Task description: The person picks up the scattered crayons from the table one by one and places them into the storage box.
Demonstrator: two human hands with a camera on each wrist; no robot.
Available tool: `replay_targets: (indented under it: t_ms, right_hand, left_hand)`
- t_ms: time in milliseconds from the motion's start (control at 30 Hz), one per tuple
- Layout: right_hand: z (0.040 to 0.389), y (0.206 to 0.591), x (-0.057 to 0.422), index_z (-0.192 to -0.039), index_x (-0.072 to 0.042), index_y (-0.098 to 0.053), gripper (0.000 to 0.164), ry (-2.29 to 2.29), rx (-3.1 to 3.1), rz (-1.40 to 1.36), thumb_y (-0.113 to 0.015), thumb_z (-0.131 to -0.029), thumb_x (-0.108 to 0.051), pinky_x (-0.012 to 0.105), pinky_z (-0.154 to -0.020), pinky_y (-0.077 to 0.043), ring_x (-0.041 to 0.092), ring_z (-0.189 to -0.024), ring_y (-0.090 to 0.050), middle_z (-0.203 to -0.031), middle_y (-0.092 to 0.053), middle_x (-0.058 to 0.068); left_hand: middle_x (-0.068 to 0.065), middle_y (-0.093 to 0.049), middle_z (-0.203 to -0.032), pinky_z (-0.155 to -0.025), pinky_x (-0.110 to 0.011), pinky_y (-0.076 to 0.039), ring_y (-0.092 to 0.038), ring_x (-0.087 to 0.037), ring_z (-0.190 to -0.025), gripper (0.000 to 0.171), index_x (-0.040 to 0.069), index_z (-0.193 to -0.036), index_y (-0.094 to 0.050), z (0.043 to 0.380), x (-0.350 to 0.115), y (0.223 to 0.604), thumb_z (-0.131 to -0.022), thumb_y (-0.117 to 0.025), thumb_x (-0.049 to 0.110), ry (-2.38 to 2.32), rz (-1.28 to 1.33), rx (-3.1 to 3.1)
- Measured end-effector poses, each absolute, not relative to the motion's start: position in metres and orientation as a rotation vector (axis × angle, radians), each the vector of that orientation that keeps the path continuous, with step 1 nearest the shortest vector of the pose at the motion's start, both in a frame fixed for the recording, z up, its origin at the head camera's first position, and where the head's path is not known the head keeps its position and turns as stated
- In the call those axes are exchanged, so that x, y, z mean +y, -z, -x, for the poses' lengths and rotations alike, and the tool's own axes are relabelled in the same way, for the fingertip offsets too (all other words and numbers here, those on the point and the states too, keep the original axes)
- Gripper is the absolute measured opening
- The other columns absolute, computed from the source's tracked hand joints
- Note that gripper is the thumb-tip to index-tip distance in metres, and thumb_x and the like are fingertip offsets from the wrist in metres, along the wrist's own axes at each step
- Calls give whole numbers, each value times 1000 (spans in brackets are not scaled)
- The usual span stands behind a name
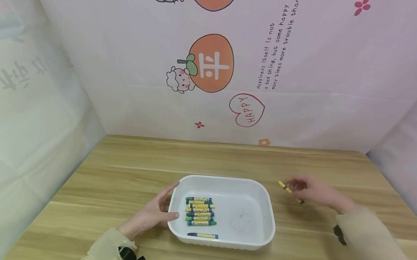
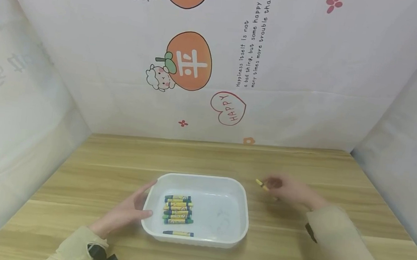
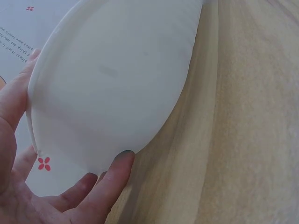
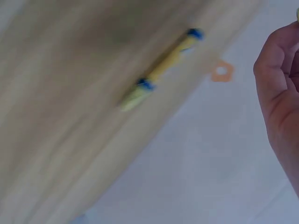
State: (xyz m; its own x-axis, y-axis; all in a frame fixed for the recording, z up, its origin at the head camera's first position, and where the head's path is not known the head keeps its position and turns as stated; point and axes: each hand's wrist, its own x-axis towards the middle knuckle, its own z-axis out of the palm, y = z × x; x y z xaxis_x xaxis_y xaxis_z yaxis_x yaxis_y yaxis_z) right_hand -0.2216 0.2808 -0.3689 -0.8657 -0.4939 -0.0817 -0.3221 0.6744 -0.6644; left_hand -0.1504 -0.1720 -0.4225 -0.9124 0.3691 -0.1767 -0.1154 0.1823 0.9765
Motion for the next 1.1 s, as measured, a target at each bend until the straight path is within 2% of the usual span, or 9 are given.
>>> replay_targets:
  t_ms: [167,367,533,733,1100]
  right_hand:
    - [223,339,243,-119,-2,-60,37,952,2647,716,-66,-86,-19,30,-80,-52,18,-95,-56,-103,-63,6]
    - [222,321,186,-118,-8,-63,34,912,2576,819,-68,-85,-17,29,-79,-54,17,-96,-58,-104,-64,3]
    - [219,324,138,-113,-11,-65,28,855,2464,966,-68,-85,-14,23,-71,-55,13,-90,-58,-97,-65,-2]
    - [210,332,92,-109,-14,-67,24,715,2384,973,-68,-86,-10,23,-67,-52,12,-86,-55,-89,-61,-6]
    - [199,352,59,-102,-21,-68,22,529,2306,967,-71,-83,-10,20,-72,-47,7,-79,-52,-82,-58,-9]
  left_hand:
    - [-33,-31,-143,-73,-40,-60,-57,-32,-110,90,19,-153,-14,150,-171,421,-83,-69,4,-1769,-239,2104]
    - [-33,-32,-143,-72,-40,-60,-58,-29,-107,90,18,-153,-15,150,-171,421,-83,-69,4,-1766,-234,2109]
    - [-34,-32,-142,-71,-40,-60,-60,-26,-102,90,18,-153,-14,149,-172,420,-83,-69,4,-1768,-241,2102]
    - [-35,-31,-142,-72,-41,-60,-60,-27,-103,90,17,-153,-13,150,-173,421,-83,-69,5,-1776,-254,2076]
    - [-35,-30,-142,-73,-42,-59,-58,-29,-106,90,18,-153,-13,151,-173,422,-83,-69,5,-1780,-256,2066]
